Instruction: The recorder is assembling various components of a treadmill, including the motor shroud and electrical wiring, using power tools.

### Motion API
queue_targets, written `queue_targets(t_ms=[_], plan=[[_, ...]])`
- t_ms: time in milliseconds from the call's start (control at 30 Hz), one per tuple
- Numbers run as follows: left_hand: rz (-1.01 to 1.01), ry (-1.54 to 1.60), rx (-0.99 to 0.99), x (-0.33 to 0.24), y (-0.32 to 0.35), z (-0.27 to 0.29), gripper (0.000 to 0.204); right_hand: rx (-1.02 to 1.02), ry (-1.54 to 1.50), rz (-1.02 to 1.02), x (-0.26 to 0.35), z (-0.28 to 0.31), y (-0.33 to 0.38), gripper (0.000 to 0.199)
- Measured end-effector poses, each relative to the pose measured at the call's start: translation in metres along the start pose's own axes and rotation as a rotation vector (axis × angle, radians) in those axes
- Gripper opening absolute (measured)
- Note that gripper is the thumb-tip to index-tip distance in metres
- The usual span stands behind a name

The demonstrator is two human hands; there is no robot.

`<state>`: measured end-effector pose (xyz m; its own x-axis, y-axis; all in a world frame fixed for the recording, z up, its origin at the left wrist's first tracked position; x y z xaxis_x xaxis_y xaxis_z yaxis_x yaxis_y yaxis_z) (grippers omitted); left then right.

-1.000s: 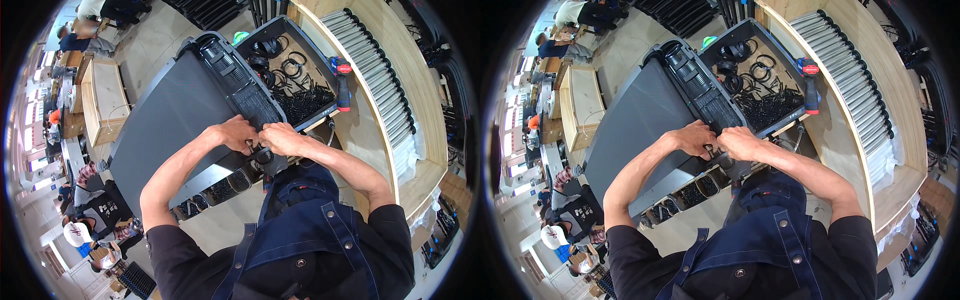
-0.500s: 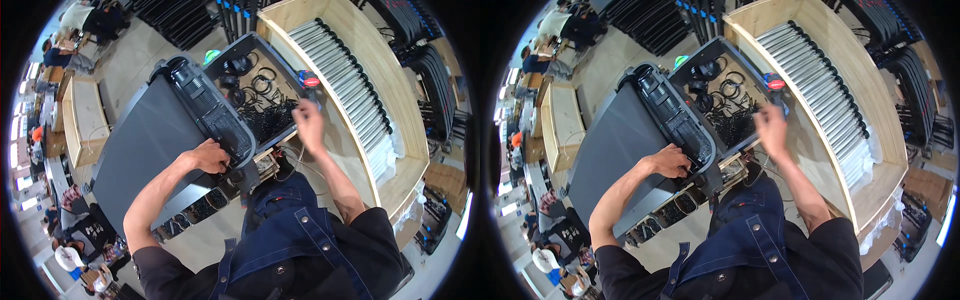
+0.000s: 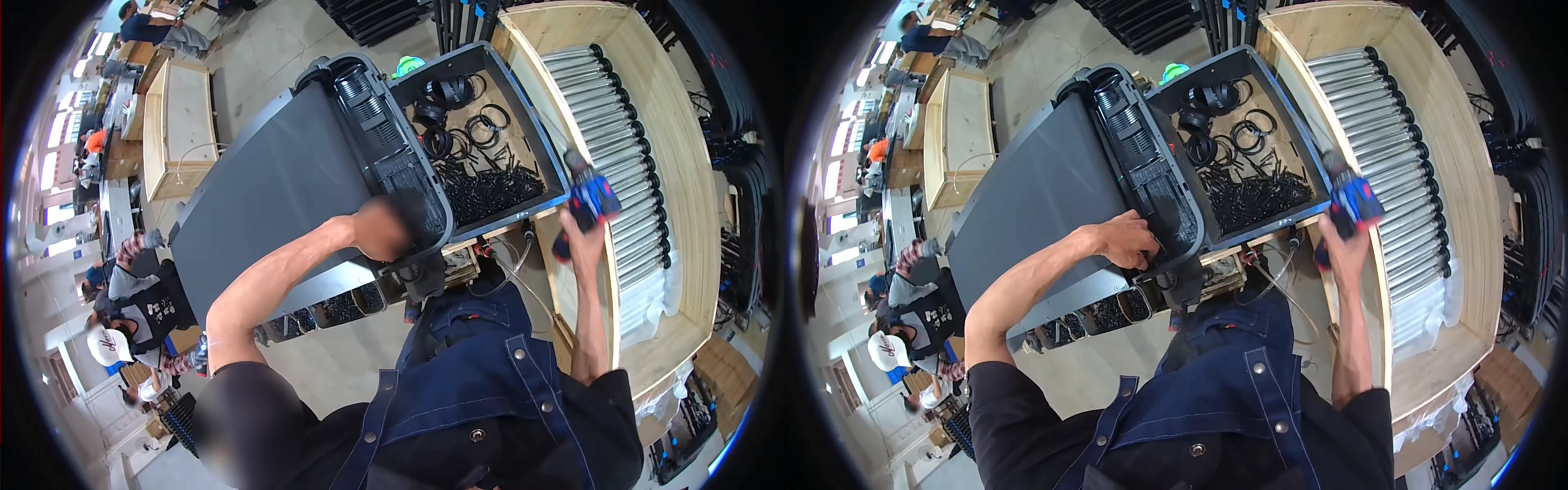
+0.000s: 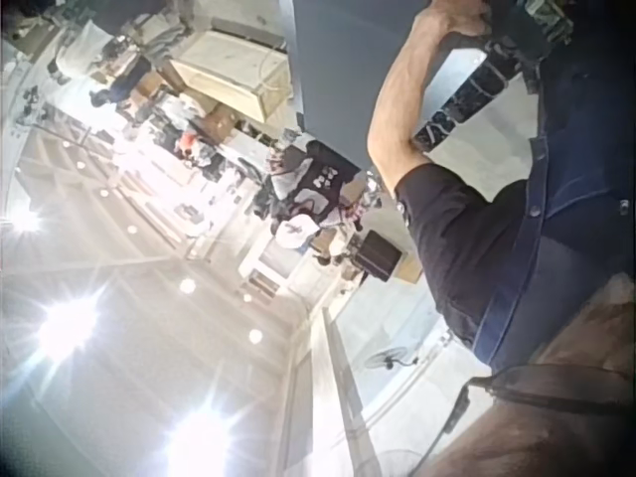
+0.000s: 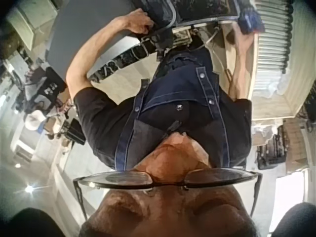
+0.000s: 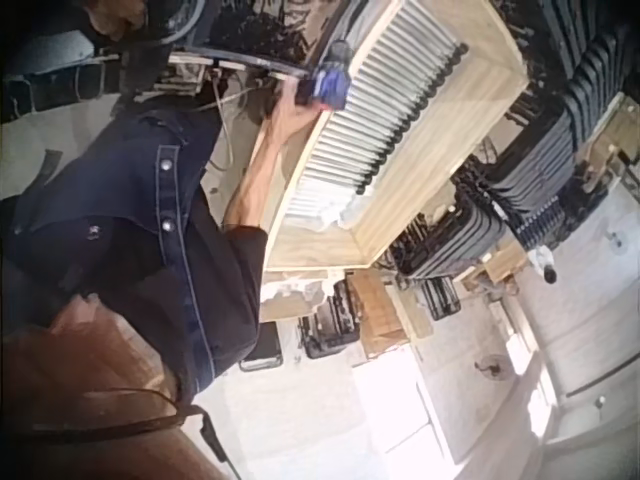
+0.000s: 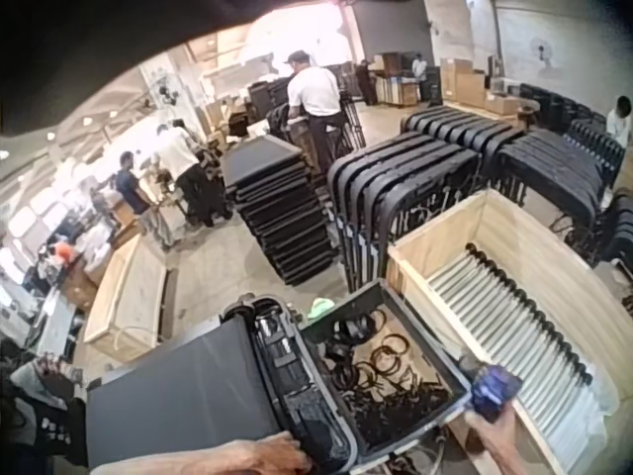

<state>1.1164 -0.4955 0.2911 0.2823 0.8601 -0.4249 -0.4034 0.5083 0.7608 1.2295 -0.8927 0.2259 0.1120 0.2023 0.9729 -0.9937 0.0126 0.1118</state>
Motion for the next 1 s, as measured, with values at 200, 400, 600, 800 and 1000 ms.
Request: queue_targets(t_ms=[200,400,600,800,1000], plan=[[0.01,-0.014,0.046,-0.001,-0.002,0.004,0.023,0.529,-0.246,-0.457,0.03,0.017,0.059,0.06],[0.01,0.018,0.036,0.001,-0.004,0.003,0.023,0.756,-0.178,-0.581,0.017,-0.006,0.063,0.054],[-0.01,0.036,0.013,0.002,-0.003,0.003,0.023,0.824,-0.146,-0.676,0.017,-0.01,0.056,0.054],[0.001,0.011,-0.01,0.0,-0.003,0.004,0.021,0.842,-0.172,-0.706,0.033,-0.015,0.052,0.054],[-0.004,-0.006,-0.025,-0.002,0.0,0.006,0.019,1.006,-0.06,-0.704,0.038,-0.021,0.024,0.044]])
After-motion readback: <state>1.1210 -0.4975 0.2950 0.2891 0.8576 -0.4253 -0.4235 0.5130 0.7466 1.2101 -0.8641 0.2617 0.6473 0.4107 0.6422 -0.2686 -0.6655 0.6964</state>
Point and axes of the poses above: each hand's wrist, its own y-axis away from the middle knuckle, its own z-axis out of the back of the hand, x = y × z, the point moved 2 cm from there along -y, towards the middle knuckle, and after that the axes turned 5 degrees about -x, right-handed, at the moved point
